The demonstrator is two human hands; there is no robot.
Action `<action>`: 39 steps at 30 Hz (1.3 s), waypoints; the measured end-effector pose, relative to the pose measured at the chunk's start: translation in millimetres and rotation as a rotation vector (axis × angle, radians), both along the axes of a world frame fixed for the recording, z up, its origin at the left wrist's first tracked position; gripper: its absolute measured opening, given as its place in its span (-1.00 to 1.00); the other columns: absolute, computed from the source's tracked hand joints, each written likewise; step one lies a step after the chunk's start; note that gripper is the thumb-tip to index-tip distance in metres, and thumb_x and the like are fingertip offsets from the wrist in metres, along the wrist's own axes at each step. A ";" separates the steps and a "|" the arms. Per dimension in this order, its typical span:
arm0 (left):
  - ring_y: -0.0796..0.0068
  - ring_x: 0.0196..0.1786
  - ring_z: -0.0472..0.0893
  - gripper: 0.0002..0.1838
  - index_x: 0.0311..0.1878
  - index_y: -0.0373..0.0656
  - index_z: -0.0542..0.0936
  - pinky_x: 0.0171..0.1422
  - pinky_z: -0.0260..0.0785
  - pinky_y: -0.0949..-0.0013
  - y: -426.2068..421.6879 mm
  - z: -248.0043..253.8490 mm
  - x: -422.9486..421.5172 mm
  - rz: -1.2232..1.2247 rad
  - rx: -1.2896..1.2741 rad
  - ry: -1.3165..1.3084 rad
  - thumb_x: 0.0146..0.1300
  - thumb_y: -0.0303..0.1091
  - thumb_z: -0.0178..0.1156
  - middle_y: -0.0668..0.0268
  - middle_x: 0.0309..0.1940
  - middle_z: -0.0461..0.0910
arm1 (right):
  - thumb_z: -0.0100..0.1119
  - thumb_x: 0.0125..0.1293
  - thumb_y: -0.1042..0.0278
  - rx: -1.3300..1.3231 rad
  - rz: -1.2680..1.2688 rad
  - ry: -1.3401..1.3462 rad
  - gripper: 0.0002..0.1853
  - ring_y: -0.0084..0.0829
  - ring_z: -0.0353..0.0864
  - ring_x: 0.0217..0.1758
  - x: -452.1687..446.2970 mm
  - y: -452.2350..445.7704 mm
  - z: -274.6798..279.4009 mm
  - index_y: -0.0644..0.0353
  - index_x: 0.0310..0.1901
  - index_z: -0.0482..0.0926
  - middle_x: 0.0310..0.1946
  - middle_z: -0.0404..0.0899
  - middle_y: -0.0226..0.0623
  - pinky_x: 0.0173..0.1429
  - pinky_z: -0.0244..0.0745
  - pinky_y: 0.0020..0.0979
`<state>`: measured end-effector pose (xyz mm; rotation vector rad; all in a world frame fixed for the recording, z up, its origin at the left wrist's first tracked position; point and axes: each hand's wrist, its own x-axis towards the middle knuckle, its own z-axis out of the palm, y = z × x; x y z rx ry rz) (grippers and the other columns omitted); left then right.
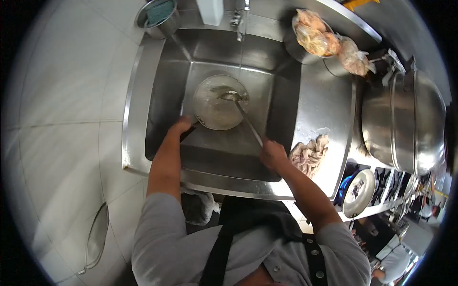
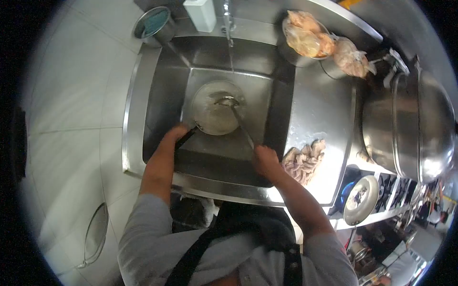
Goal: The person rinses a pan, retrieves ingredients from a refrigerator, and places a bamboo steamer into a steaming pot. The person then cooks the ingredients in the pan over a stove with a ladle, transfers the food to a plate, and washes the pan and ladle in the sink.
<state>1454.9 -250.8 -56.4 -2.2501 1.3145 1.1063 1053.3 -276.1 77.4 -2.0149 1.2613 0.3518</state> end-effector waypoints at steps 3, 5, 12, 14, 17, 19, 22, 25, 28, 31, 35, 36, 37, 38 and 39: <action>0.11 0.06 0.52 -0.45 0.01 -0.24 0.51 0.13 0.33 0.12 -106.6 47.2 -26.0 0.229 -0.852 0.191 0.43 0.07 -0.24 0.04 -0.03 0.55 | 0.10 0.11 0.33 0.092 -0.229 -0.182 -0.53 -0.08 0.54 0.12 3.0 -0.4 -13.1 0.26 0.09 0.48 -0.10 0.61 0.01 0.15 0.42 -0.15; 0.34 0.08 0.52 -0.60 0.04 -0.10 0.52 0.11 0.33 0.18 -180.8 106.2 -60.6 0.439 -1.042 0.779 0.39 -0.01 -0.05 0.28 0.01 0.56 | 0.09 0.12 0.32 0.112 -0.245 -0.175 -0.74 -0.10 0.55 0.05 3.9 -1.6 -29.2 0.23 -0.16 0.56 -0.22 0.63 0.00 0.11 0.43 -0.20; 0.30 -0.03 0.54 -0.76 -0.04 -0.09 0.42 0.07 0.38 0.10 -334.9 89.1 -43.1 0.550 -0.748 1.541 0.39 -0.17 -0.06 0.26 -0.15 0.52 | 0.09 0.08 0.20 -0.124 0.319 -0.107 -0.80 -0.23 0.60 -0.06 -1.1 -11.9 -19.2 0.07 -0.59 0.55 -0.51 0.60 -0.17 0.03 0.41 -0.21; 0.07 0.11 0.45 -0.70 0.02 -0.20 0.38 0.26 0.28 -0.08 -313.2 126.6 -68.4 0.793 -0.752 1.642 0.42 -0.20 -0.17 0.05 -0.03 0.46 | 0.10 0.09 0.15 -0.189 0.207 -0.184 -0.80 -0.23 0.59 -0.04 -2.4 -8.2 -44.4 0.08 -0.50 0.52 -0.47 0.58 -0.20 0.09 0.38 -0.20; -0.19 0.40 0.18 -0.53 0.26 -0.35 0.20 0.46 0.04 -0.17 -281.8 200.0 -118.6 1.160 -0.792 1.767 0.43 -0.21 -0.24 -0.16 0.33 0.17 | 0.07 0.21 0.08 0.462 -0.440 -0.191 -0.62 -0.15 0.52 0.11 5.5 -18.3 -11.1 0.21 -0.09 0.54 -0.20 0.59 -0.08 0.24 0.36 -0.24; -0.11 0.42 0.18 -0.45 0.37 -0.34 0.15 0.47 0.04 -0.13 -273.8 183.2 -116.2 1.025 -0.821 1.885 0.44 -0.16 -0.25 -0.14 0.39 0.12 | 0.11 0.21 0.10 0.291 -0.380 -0.094 -0.54 -0.10 0.53 0.11 16.4 -21.4 16.8 0.25 0.04 0.54 -0.13 0.60 -0.02 0.24 0.39 -0.23; 0.15 0.22 0.43 -0.58 0.16 -0.20 0.45 0.37 0.17 0.05 -235.7 141.7 -123.5 0.819 -0.882 1.559 0.41 -0.10 -0.05 0.09 0.15 0.50 | 0.14 0.16 0.19 0.095 -0.205 -0.040 -0.61 -0.05 0.60 0.02 18.3 -25.4 55.7 0.25 -0.05 0.58 -0.14 0.62 0.00 0.12 0.49 -0.20; 0.33 0.29 0.40 -0.58 0.19 -0.16 0.50 0.36 0.17 0.23 -176.9 113.6 -132.1 0.515 -0.686 0.936 0.42 -0.12 -0.03 0.20 0.17 0.52 | 0.14 0.12 0.26 0.041 0.022 0.051 -0.59 -0.01 0.60 0.01 11.1 -36.5 79.8 0.26 0.01 0.51 -0.14 0.62 0.02 0.10 0.49 -0.14; 0.31 0.34 0.36 -0.51 0.30 -0.19 0.40 0.39 0.13 0.34 -166.3 44.5 -120.7 0.255 -0.635 0.807 0.44 -0.10 -0.08 0.18 0.24 0.47 | 0.12 0.10 0.35 0.038 0.148 0.197 -0.46 -0.01 0.62 -0.03 19.1 -51.3 121.2 0.27 0.17 0.37 -0.21 0.62 0.08 0.07 0.50 -0.12; 0.22 0.33 0.39 -0.51 0.32 -0.14 0.38 0.40 0.14 0.31 -158.8 47.0 -127.9 0.054 -0.583 0.714 0.45 -0.08 -0.10 0.15 0.24 0.46 | 0.08 0.11 0.42 -0.156 0.265 0.236 -0.38 -0.02 0.67 -0.20 3.6 -53.9 131.6 0.36 0.25 0.25 -0.29 0.62 0.09 -0.08 0.56 -0.13; 0.24 0.26 0.45 -0.56 0.29 -0.01 0.43 0.30 0.26 0.27 -182.7 2.3 -118.5 0.353 -0.588 0.805 0.44 -0.09 -0.09 0.19 0.17 0.52 | 0.06 0.15 0.46 -0.300 0.426 0.290 -0.42 -0.13 0.68 -0.37 -18.9 -51.9 173.3 0.40 0.25 0.28 -0.37 0.62 -0.01 -0.29 0.59 -0.21; 0.26 0.20 0.48 -0.57 0.26 -0.02 0.46 0.26 0.29 0.27 -184.7 13.0 -122.6 0.220 -0.643 0.765 0.44 -0.08 -0.09 0.20 0.11 0.55 | 0.05 0.18 0.46 -0.346 0.475 0.296 -0.43 -0.16 0.69 -0.37 -23.9 -48.5 184.9 0.43 0.26 0.28 -0.40 0.63 -0.04 -0.32 0.59 -0.25; 0.28 0.14 0.52 -0.58 0.23 -0.04 0.49 0.21 0.32 0.26 -181.5 43.7 -130.0 0.090 -0.698 0.723 0.44 -0.07 -0.09 0.22 0.05 0.58 | 0.04 0.20 0.46 -0.393 0.526 0.302 -0.43 -0.20 0.69 -0.38 -26.5 -47.1 191.2 0.45 0.26 0.27 -0.42 0.63 -0.07 -0.35 0.60 -0.29; 0.31 0.08 0.55 -0.58 0.20 -0.05 0.51 0.17 0.34 0.25 -180.1 60.0 -136.9 -0.043 -0.748 0.677 0.44 -0.06 -0.09 0.23 -0.01 0.62 | 0.05 0.18 0.46 -0.403 0.524 0.296 -0.42 -0.21 0.69 -0.40 -26.7 -46.6 192.4 0.45 0.26 0.28 -0.43 0.63 -0.08 -0.36 0.59 -0.29; 0.30 -0.11 0.60 -0.63 0.08 -0.02 0.59 0.05 0.38 0.23 -180.8 48.8 -143.8 -0.221 -1.009 0.567 0.42 -0.07 -0.07 0.22 -0.18 0.65 | 0.05 0.17 0.45 -0.410 0.521 0.288 -0.42 -0.22 0.68 -0.41 -26.3 -45.6 192.9 0.46 0.26 0.29 -0.44 0.62 -0.09 -0.38 0.58 -0.29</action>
